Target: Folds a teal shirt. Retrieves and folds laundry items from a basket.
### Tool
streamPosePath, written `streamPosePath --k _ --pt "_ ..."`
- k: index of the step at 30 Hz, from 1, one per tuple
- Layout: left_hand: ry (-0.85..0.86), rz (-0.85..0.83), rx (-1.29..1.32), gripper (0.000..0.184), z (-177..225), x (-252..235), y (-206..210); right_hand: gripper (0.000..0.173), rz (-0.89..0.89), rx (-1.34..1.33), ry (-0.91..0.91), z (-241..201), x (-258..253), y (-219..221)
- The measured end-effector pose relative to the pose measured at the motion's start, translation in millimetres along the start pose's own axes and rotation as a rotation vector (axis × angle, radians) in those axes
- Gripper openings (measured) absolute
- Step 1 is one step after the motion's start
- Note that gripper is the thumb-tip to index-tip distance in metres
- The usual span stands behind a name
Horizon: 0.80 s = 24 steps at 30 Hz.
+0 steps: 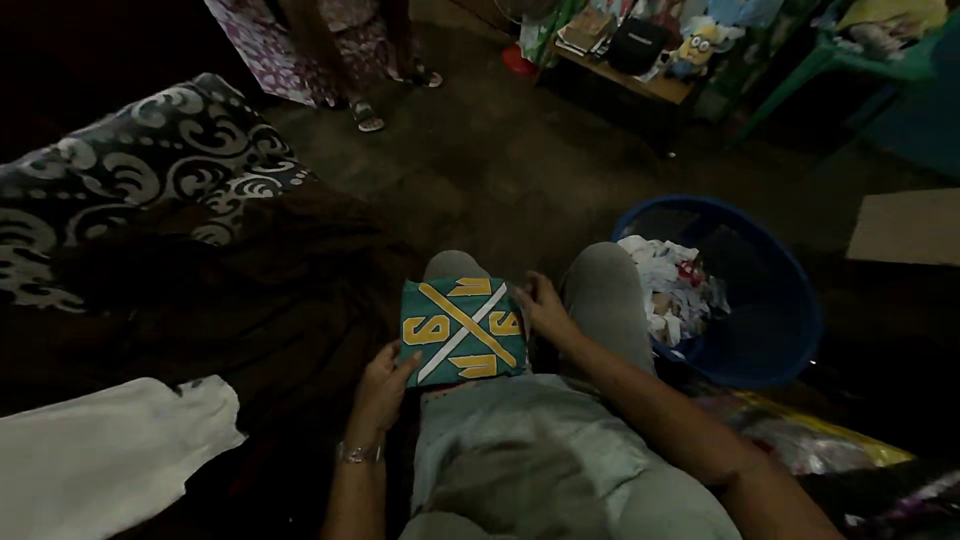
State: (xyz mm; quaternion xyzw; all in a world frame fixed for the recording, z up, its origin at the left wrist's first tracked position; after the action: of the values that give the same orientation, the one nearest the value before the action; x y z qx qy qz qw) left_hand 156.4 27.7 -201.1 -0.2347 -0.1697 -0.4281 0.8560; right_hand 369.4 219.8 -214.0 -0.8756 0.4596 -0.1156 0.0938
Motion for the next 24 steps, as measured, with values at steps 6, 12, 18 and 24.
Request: streamPosePath --k 6,12,18,24 --pt "0.610 0.270 -0.627 0.050 39.2 10.4 27.8 0.065 -0.168 -0.526 0.442 49.4 9.4 31.9" --pt "0.754 0.068 -0.899 0.065 33.2 -41.6 77.2 0.043 -0.225 -0.702 0.395 49.0 8.8 29.2" --pt "0.469 0.048 -0.550 0.052 32.6 -93.1 42.8 0.034 -0.189 -0.851 0.298 34.8 13.1 37.8" --pt "0.281 0.137 -0.292 0.046 40.7 -68.9 31.5 0.050 -0.081 -0.705 0.212 -1.6 23.5 11.2"
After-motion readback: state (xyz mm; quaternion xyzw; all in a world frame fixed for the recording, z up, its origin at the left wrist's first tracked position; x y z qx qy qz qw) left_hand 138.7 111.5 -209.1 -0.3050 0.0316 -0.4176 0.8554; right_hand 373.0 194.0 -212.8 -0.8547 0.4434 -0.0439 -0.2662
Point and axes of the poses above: each hand's wrist, its own x-axis away from the middle knuckle, its own y-axis out of the palm, z = x × y, the point moved 4 cm from there along -x, towards the middle knuckle, and after that the axes turned 11 degrees about -y, right-handed, at the moved point
